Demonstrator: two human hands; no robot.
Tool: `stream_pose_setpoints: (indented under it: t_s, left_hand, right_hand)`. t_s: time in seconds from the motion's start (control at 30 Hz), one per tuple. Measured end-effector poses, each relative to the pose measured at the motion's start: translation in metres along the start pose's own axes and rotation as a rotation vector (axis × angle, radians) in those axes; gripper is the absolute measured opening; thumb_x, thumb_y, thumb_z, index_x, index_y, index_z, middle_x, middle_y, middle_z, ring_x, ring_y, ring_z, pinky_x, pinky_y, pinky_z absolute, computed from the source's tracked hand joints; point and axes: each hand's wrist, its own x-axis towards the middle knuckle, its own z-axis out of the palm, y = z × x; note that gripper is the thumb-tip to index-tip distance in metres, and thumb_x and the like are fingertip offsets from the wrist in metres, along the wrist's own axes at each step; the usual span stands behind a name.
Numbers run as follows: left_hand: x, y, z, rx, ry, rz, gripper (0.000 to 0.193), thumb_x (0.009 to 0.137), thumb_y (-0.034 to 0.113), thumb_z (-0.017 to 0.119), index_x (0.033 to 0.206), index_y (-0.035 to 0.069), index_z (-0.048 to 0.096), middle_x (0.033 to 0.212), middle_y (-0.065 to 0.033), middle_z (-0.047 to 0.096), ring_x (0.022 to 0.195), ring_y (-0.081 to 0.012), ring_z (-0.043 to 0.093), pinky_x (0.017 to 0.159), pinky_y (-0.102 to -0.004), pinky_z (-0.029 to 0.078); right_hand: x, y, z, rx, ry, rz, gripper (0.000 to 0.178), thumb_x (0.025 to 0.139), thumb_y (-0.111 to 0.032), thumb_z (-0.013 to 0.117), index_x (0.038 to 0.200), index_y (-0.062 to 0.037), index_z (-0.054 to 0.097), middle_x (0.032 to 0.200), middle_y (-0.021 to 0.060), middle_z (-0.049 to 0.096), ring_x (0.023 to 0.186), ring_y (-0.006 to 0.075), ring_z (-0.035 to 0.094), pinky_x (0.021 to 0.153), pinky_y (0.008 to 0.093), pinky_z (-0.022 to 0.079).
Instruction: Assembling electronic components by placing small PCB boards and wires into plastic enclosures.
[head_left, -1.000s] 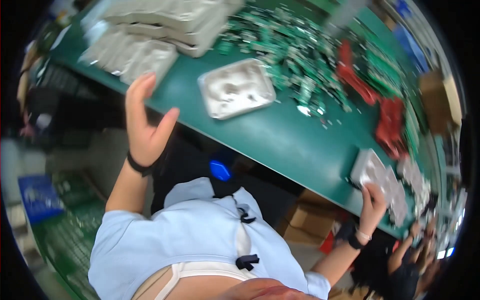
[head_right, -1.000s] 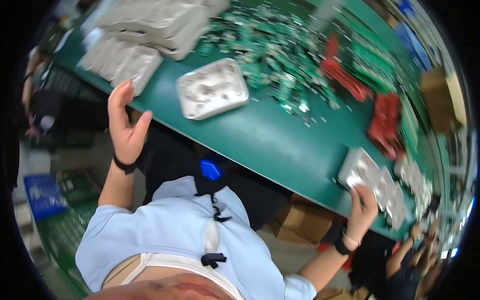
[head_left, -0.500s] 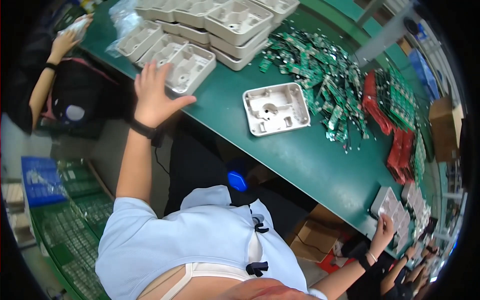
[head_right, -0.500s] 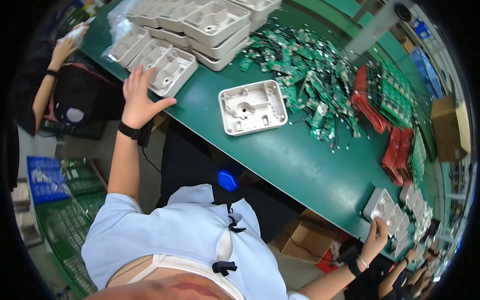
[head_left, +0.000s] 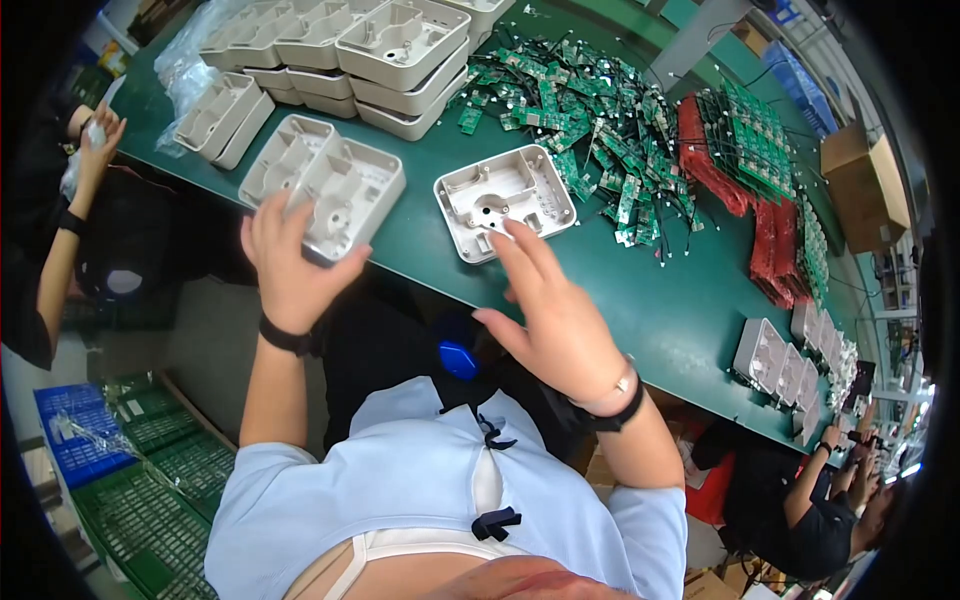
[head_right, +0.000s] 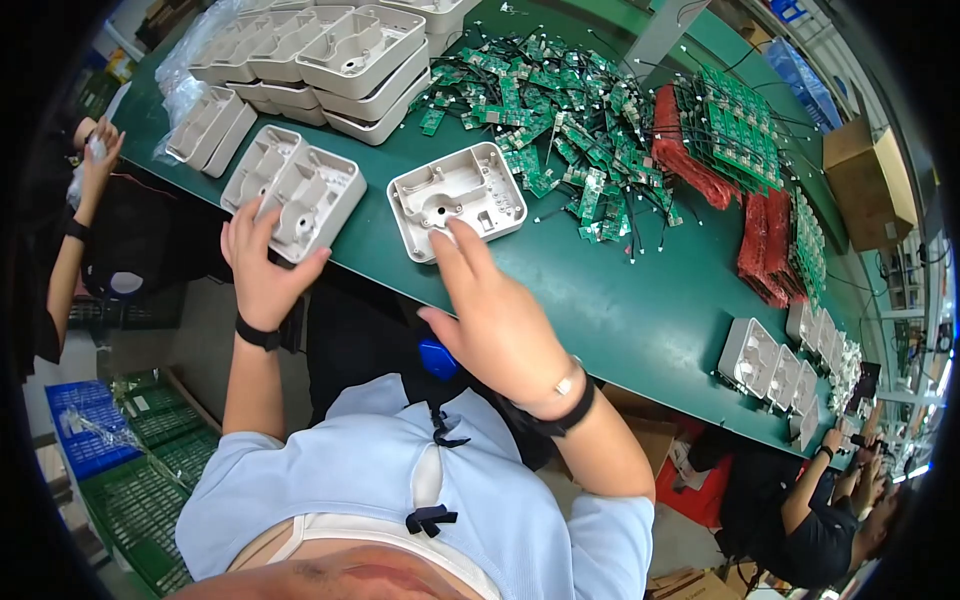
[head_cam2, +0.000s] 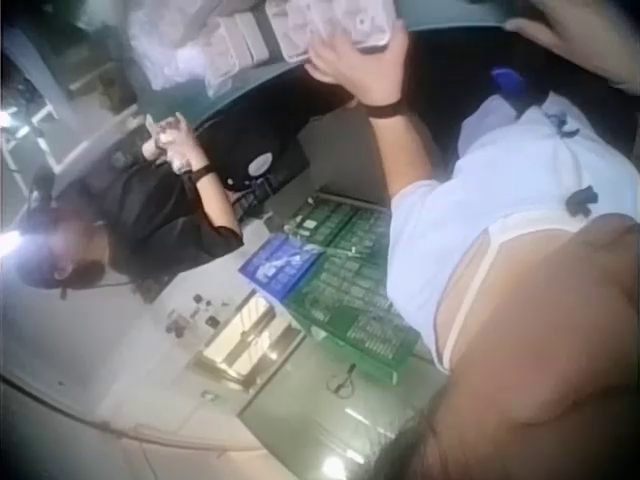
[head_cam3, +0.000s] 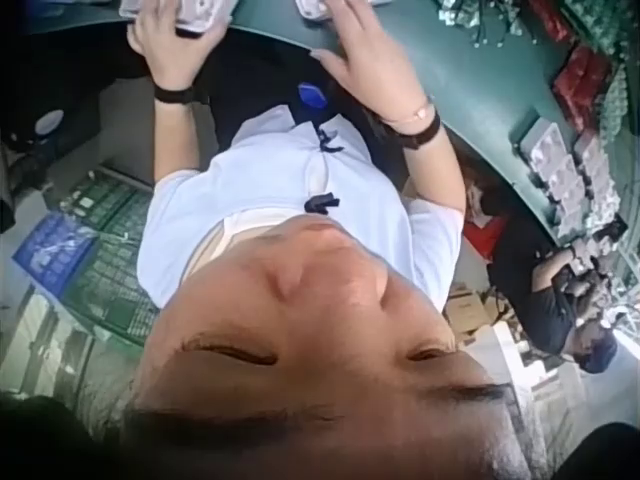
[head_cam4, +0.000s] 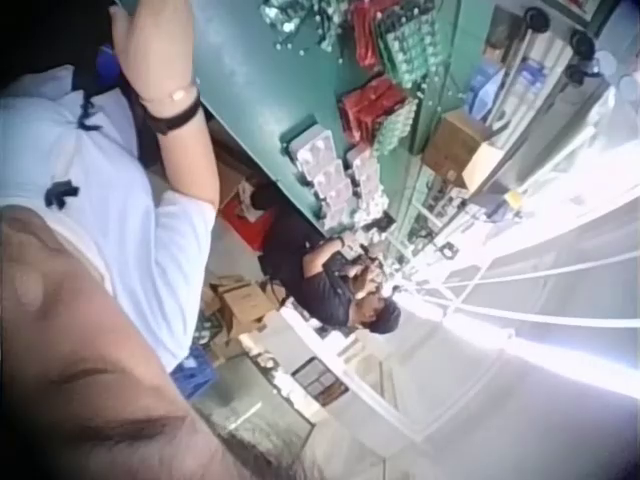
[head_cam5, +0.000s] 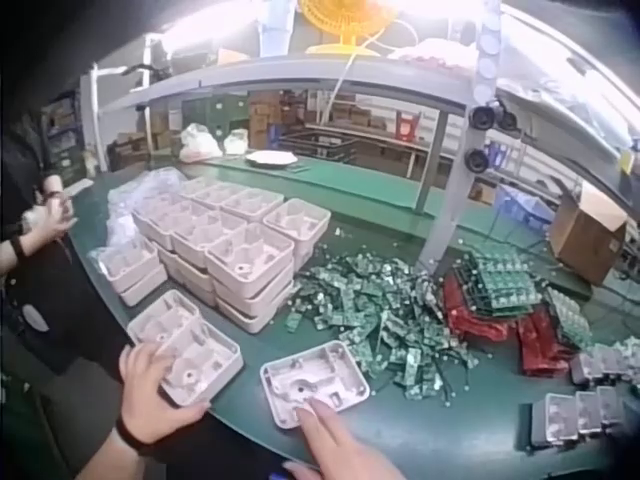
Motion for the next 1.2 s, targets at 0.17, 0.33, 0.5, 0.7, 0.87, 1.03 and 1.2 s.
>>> stream_pose_setpoints:
  t_s: [0.17,0.33,0.5,0.7,0.87,1.03,1.2]
  left_hand:
    - [-0.015,0.036,-0.016,-0.050,-0.053,0.023,0.085,0.062,0.052,0.098,0.126,0.006,0.066,0.145,-0.0216,0.055,0.137,-0.0423,0.051,0.120,-0.0659,0.026]
    - [-0.021,0.058,-0.011,-0.057,-0.080,0.061,0.088,0.061,0.058,0.097,0.126,0.007,0.065,0.144,-0.0211,0.054,0.136,-0.0425,0.051,0.118,-0.0671,0.027]
    - [-0.017,0.090,-0.001,-0.088,-0.066,0.119,0.091,0.062,0.069,0.093,0.124,0.008,0.065,0.142,-0.0209,0.054,0.134,-0.0429,0.051,0.115,-0.0691,0.027]
    - [-0.018,0.117,0.010,-0.087,-0.091,0.155,0.093,0.065,0.076,0.087,0.122,0.007,0.064,0.142,-0.0217,0.054,0.134,-0.0434,0.050,0.113,-0.0704,0.027]
    - [-0.019,0.125,0.015,-0.084,-0.137,0.156,0.094,0.069,0.078,0.084,0.125,0.006,0.063,0.146,-0.0236,0.051,0.138,-0.0443,0.047,0.113,-0.0715,0.026]
    - [-0.015,0.144,0.007,-0.092,-0.104,0.186,0.090,0.077,0.076,0.080,0.133,0.008,0.063,0.156,-0.0249,0.046,0.147,-0.0465,0.041,0.117,-0.0714,0.023]
    - [-0.020,0.163,0.005,-0.364,-0.129,0.439,0.080,0.080,0.067,0.082,0.134,0.010,0.065,0.158,-0.0221,0.048,0.150,-0.0453,0.041,0.119,-0.0703,0.023]
  right_hand:
    - [0.003,0.010,0.010,-0.106,0.025,-0.088,0.042,0.089,-0.013,0.083,0.126,0.0005,0.066,0.129,0.0184,0.067,0.097,0.0380,0.071,0.082,0.0436,0.060]
    - [-0.045,0.012,-0.011,-0.081,-0.033,-0.057,0.037,0.089,-0.014,0.083,0.119,-0.0001,0.067,0.124,0.0168,0.068,0.099,0.0399,0.070,0.084,0.0450,0.059]
    - [-0.075,0.024,-0.038,-0.121,-0.088,-0.027,0.035,0.088,-0.015,0.084,0.115,-0.0010,0.068,0.121,0.0153,0.069,0.099,0.0387,0.071,0.085,0.0451,0.059]
    - [-0.081,0.045,-0.069,-0.175,-0.080,-0.108,0.033,0.086,-0.013,0.085,0.113,-0.0032,0.069,0.120,0.0138,0.070,0.098,0.0360,0.071,0.081,0.0411,0.059]
    - [-0.062,0.085,-0.105,-0.194,0.206,0.127,0.035,0.086,-0.015,0.086,0.116,-0.0049,0.071,0.114,0.0107,0.073,0.085,0.0241,0.071,0.073,0.0328,0.055]
    - [-0.025,0.196,-0.135,-0.414,0.416,0.323,0.034,0.093,-0.020,0.083,0.118,0.0013,0.072,0.091,0.0059,0.071,0.071,0.0160,0.064,0.065,0.0300,0.051]
    - [-0.016,0.220,-0.146,0.318,0.249,0.634,0.027,0.100,-0.018,0.078,0.117,0.0015,0.070,0.096,0.0038,0.073,0.078,0.0152,0.067,0.070,0.0250,0.054]
